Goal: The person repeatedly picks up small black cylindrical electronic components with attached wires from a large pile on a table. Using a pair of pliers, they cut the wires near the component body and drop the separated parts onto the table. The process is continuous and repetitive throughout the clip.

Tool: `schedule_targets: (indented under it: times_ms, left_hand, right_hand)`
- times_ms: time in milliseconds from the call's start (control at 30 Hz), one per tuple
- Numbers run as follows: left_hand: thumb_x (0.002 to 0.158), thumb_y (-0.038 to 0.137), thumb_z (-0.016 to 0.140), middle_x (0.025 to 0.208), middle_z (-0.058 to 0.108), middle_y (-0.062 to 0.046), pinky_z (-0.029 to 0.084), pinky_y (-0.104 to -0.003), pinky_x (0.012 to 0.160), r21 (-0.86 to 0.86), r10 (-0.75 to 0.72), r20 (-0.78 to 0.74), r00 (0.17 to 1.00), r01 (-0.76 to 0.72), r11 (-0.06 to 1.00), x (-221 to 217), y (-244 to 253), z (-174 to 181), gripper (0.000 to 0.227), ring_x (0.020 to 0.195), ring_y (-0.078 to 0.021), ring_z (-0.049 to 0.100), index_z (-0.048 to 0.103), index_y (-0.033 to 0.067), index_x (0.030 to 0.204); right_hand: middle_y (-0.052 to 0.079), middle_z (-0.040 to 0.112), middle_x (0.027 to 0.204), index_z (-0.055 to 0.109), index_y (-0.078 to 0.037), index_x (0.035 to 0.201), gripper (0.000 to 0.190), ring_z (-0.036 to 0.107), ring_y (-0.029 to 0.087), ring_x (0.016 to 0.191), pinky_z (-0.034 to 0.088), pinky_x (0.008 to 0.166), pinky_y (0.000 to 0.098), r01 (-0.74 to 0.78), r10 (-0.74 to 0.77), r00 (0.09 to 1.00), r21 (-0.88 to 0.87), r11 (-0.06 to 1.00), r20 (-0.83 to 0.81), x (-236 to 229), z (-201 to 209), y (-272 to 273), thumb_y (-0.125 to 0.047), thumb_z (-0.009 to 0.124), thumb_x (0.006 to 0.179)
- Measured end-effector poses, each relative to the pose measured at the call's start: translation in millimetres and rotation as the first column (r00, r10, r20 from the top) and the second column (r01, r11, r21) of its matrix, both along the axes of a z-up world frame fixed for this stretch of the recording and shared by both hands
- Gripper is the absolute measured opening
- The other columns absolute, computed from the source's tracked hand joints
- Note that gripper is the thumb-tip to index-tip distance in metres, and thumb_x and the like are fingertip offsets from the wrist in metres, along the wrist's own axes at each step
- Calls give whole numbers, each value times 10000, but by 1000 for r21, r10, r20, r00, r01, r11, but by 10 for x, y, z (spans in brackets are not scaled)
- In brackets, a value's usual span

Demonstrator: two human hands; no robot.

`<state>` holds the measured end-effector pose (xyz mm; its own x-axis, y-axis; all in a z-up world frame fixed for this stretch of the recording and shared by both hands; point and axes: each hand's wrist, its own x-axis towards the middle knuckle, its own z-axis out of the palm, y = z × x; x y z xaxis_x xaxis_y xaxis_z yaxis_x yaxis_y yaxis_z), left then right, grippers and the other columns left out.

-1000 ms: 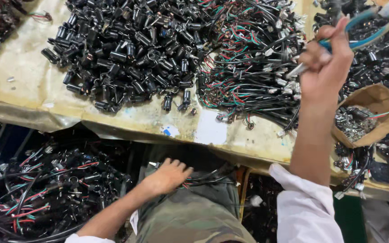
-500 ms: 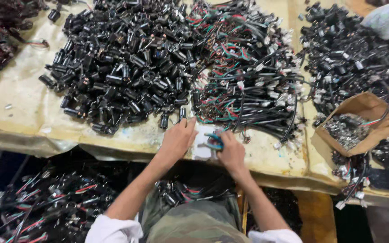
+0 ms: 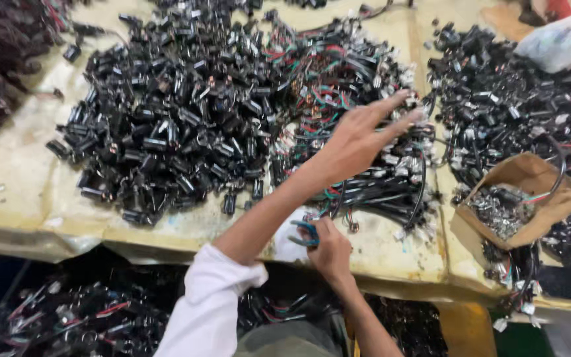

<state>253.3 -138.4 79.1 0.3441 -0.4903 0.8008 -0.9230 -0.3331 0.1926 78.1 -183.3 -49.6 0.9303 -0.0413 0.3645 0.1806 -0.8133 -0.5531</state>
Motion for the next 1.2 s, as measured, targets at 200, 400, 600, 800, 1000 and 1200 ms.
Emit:
schedule_targets:
  times_ms: [200,400,600,800,1000,1200]
  left_hand:
    - [842,295,668,1562,438,-177,279,-679,1038,581,695,4,719,-567,583,-156,1088,-885,383,1438,-410,344,670,146,1196]
    - [766,217,671,1506,495,-142,279,-603,1142,518,601,0,800,-514,684,-385,1809,-1381,558,1433,-402,362,671,111,1314]
    - [864,199,689,1312,597,-120,377,-509,1042,400,653,-44,756,-586,704,-51,1547,-1364,442,1270,-323,513,672,94,1293]
    - [874,317,710,1133,641,-98,387,-497,932,561,688,-84,721,-536,631,586,1132,-1252,380,1128,-311,533,693,57,1150]
    - [859,216,770,1182,678,-95,412,-477,977,-7,332,-313,890,-352,936,211,1408,-1029,384,1148,-307,560,694,53,1198]
    - [929,159,767,1270,678,-107,507,-331,949,-312,-80,-576,814,-128,941,-485,1700,-757,396,1127,-221,648,609,59,1278]
  right_hand:
    - [80,662,937,698,-120,1002,282,687,347,821,529,647,446,-40,41,999,-44,998,2,-76,-9,-82,-122,745,723]
    - [70,663,926,700,-119,985,211,683,335,782,517,623,451,-27,27,999,3,1000,-27,-74,37,-46,-181,791,805]
    - [64,658,937,709,-132,976,173,689,324,797,518,624,449,-25,24,999,-29,999,-31,-45,-18,-70,-154,768,815]
    - [83,628,1082,662,-101,1021,314,689,330,766,515,606,456,-34,31,996,-34,999,-79,-23,-24,-52,-158,815,753]
    - [89,614,1112,641,-144,1210,566,686,337,907,544,732,458,-73,59,987,-90,993,-151,-69,-5,-49,-34,761,669]
    - [117,613,1136,638,-114,1161,511,655,384,971,535,776,482,-203,180,959,-86,975,-219,-83,-57,-35,-30,748,669]
